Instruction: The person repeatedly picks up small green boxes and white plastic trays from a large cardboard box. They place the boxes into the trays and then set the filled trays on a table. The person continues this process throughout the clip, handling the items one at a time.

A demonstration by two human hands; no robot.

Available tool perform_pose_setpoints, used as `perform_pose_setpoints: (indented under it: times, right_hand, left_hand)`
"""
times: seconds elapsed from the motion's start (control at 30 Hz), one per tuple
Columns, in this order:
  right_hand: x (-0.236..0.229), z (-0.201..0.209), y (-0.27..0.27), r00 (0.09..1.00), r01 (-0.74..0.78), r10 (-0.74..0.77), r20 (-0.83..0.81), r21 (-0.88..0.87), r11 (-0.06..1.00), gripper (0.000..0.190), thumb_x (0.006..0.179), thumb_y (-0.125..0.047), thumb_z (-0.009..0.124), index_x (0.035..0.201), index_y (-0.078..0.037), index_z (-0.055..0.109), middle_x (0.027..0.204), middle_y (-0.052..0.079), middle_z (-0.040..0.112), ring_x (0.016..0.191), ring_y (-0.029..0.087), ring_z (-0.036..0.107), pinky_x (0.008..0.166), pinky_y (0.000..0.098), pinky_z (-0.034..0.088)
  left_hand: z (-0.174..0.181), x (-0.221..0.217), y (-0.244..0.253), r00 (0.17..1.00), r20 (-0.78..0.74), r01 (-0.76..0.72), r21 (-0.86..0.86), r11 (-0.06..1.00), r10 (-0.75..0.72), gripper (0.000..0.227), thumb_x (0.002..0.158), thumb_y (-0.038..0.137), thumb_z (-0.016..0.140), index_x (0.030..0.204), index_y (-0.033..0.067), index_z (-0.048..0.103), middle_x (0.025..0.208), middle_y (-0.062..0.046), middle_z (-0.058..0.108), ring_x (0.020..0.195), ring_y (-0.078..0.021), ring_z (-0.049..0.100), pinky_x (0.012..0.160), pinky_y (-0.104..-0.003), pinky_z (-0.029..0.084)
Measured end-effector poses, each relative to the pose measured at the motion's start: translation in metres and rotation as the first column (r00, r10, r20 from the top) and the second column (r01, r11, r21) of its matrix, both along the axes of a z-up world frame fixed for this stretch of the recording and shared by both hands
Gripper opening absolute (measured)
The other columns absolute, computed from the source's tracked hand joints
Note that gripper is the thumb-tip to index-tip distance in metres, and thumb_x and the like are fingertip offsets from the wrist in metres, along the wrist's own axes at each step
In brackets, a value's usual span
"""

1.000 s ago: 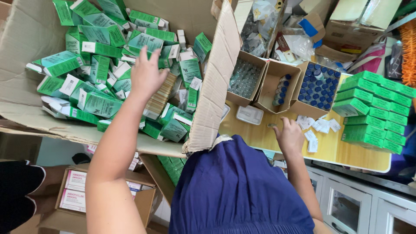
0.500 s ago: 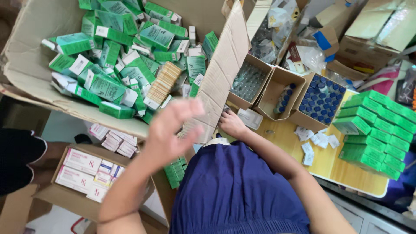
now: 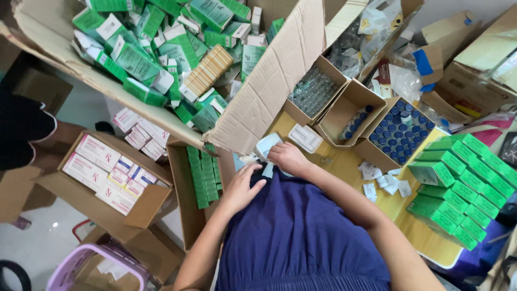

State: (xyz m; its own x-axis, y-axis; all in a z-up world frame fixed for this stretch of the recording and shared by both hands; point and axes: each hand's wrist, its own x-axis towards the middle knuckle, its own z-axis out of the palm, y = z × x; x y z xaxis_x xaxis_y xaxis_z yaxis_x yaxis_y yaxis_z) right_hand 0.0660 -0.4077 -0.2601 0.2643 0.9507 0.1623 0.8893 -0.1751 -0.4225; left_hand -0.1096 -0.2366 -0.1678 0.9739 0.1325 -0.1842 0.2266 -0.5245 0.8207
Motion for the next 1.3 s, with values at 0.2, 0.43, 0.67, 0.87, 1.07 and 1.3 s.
perform_pose_setpoints:
  times: [0.2, 0.43, 0.67, 0.87, 1.07, 1.3]
  right_hand:
    - [-0.019, 0.031, -0.05, 0.565, 0.235, -0.134, -0.814, 0.004, 0.972, 0.012, 0.09, -0.005, 0.076, 0.099, 0.001, 0.07, 0.09, 0.005, 0.072, 0.085, 0.013, 0.071, 0.078, 0.0303, 0.057]
    - [-0.034, 0.078, -0.097, 0.372, 0.308, -0.045, -0.927, 0.078, 0.948, 0.007, 0.096, -0.004, 0.07, 0.098, 0.002, 0.07, 0.089, 0.001, 0.069, 0.083, 0.006, 0.061, 0.073, 0.0252, 0.052]
    - [-0.043, 0.126, -0.109, 0.647, 0.401, -0.144, -0.749, 0.173, 0.9, 0.006, 0.094, -0.004, 0.069, 0.096, 0.002, 0.07, 0.082, 0.007, 0.07, 0.072, 0.013, 0.063, 0.066, 0.0269, 0.051]
    - [-0.056, 0.128, -0.106, 0.727, 0.595, -0.344, -0.594, 0.296, 0.747, 0.005, 0.09, -0.003, 0.069, 0.092, 0.002, 0.068, 0.086, 0.011, 0.073, 0.078, 0.021, 0.072, 0.073, 0.0302, 0.056]
    - [-0.062, 0.125, -0.105, 0.7, 0.657, -0.395, -0.594, 0.32, 0.683, 0.004, 0.09, 0.0, 0.069, 0.092, 0.003, 0.067, 0.086, 0.012, 0.07, 0.077, 0.02, 0.07, 0.074, 0.0299, 0.055]
    - [-0.067, 0.121, -0.11, 0.645, 0.717, -0.367, -0.671, 0.365, 0.594, 0.003, 0.092, 0.004, 0.064, 0.093, 0.005, 0.067, 0.089, 0.01, 0.069, 0.078, 0.014, 0.063, 0.069, 0.0256, 0.049]
  left_hand:
    - [-0.025, -0.013, -0.049, 0.989, 0.149, -0.039, 0.107, 0.993, 0.023, 0.101, 0.085, 0.039, 0.083, 0.152, -0.009, 0.025, 0.149, -0.034, 0.038, 0.138, -0.0469, 0.041, 0.112, -0.049, 0.036]
    - [0.004, 0.021, -0.104, 0.929, 0.286, -0.161, -0.262, 0.952, 0.236, 0.098, 0.079, 0.039, 0.087, 0.155, 0.0052, 0.035, 0.14, -0.022, 0.056, 0.126, -0.0373, 0.061, 0.106, -0.043, 0.05]
    - [0.02, 0.029, -0.119, 0.909, 0.343, -0.154, -0.248, 0.956, 0.236, 0.084, 0.079, 0.043, 0.087, 0.146, 0.0077, 0.05, 0.131, -0.018, 0.064, 0.118, -0.0339, 0.066, 0.1, -0.041, 0.053]
    - [0.026, 0.032, -0.127, 0.853, 0.447, -0.248, -0.107, 0.963, 0.27, 0.071, 0.082, 0.038, 0.086, 0.138, 0.0073, 0.055, 0.131, -0.018, 0.064, 0.12, -0.0364, 0.065, 0.101, -0.042, 0.053]
    - [0.032, 0.034, -0.128, 0.781, 0.579, -0.301, 0.022, 0.954, 0.233, 0.066, 0.083, 0.031, 0.088, 0.135, 0.0068, 0.054, 0.136, -0.02, 0.063, 0.122, -0.0386, 0.066, 0.099, -0.043, 0.057]
    - [0.035, 0.044, -0.127, 0.739, 0.647, -0.227, -0.019, 0.974, 0.185, 0.072, 0.079, 0.026, 0.092, 0.137, 0.0068, 0.055, 0.14, -0.023, 0.061, 0.124, -0.0392, 0.067, 0.101, -0.041, 0.058]
